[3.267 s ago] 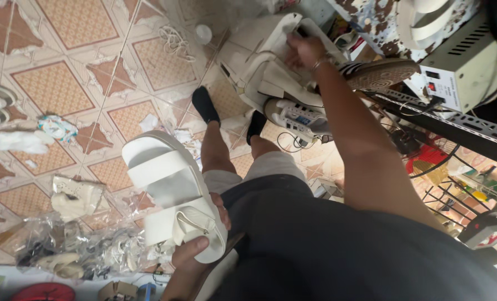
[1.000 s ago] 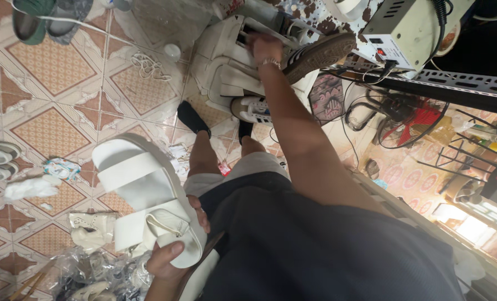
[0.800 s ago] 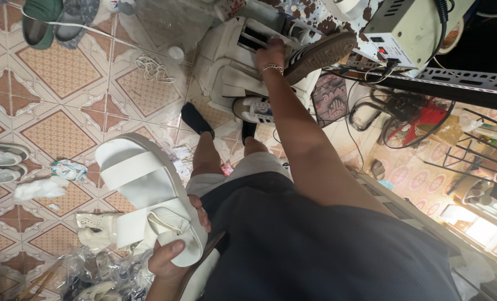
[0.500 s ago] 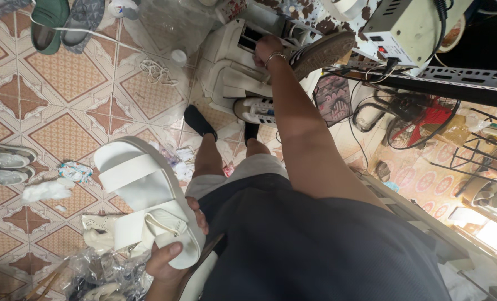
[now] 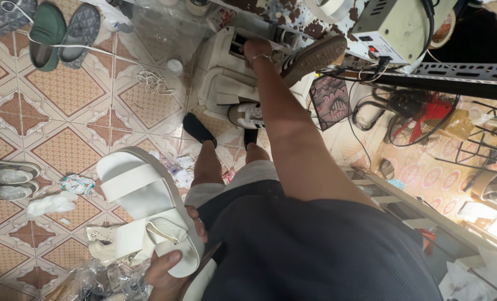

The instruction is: The person uses a red heat gun to apply heat to the sole and strap of a white sandal. They then wipe the sandal with a white cloth, focusing on the sole and the strap area. The person handles the sandal with both hands, turning it to access different surfaces.

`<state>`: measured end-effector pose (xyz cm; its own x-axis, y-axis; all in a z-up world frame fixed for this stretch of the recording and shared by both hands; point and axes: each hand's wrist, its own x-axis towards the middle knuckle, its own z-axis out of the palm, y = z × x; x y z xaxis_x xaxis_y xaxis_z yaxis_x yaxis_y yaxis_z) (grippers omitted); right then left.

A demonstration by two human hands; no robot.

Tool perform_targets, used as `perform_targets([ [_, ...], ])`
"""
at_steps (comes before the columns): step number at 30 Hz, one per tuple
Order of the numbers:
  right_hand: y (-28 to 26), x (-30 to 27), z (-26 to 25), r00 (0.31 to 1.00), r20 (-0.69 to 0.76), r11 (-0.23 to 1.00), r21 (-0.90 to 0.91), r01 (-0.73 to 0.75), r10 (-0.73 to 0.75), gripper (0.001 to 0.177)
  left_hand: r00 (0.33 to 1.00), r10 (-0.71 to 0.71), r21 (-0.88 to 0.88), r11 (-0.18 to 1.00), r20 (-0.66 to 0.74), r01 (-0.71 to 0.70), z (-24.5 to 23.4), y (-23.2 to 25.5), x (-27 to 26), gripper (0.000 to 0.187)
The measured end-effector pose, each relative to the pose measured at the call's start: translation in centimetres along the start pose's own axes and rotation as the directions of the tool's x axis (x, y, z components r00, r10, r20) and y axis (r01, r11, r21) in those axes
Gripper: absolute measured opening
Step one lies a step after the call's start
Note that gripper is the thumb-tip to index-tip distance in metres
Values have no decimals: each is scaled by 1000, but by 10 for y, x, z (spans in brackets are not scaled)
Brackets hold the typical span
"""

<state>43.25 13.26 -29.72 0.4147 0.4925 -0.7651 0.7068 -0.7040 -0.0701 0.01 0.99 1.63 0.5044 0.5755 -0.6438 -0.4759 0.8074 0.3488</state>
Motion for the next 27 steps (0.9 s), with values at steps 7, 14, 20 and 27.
perform_targets([
  [7,-32,-101,35,887,-444,679,692,247,130,36,999,46,42,998,-7,-46,11,15,3,86],
  [14,-56,-296,52,784,-189,452,727,516,-591,18,984,148,12,989,99,-150,27,31,11,85],
  [20,-32,-348,28,591,-192,110,893,436,-784,21,964,107,-12,994,242,-107,59,35,25,91],
  [27,-11,-382,-2,603,10,207,944,257,-797,42,902,98,-22,995,421,-97,110,36,36,79],
])
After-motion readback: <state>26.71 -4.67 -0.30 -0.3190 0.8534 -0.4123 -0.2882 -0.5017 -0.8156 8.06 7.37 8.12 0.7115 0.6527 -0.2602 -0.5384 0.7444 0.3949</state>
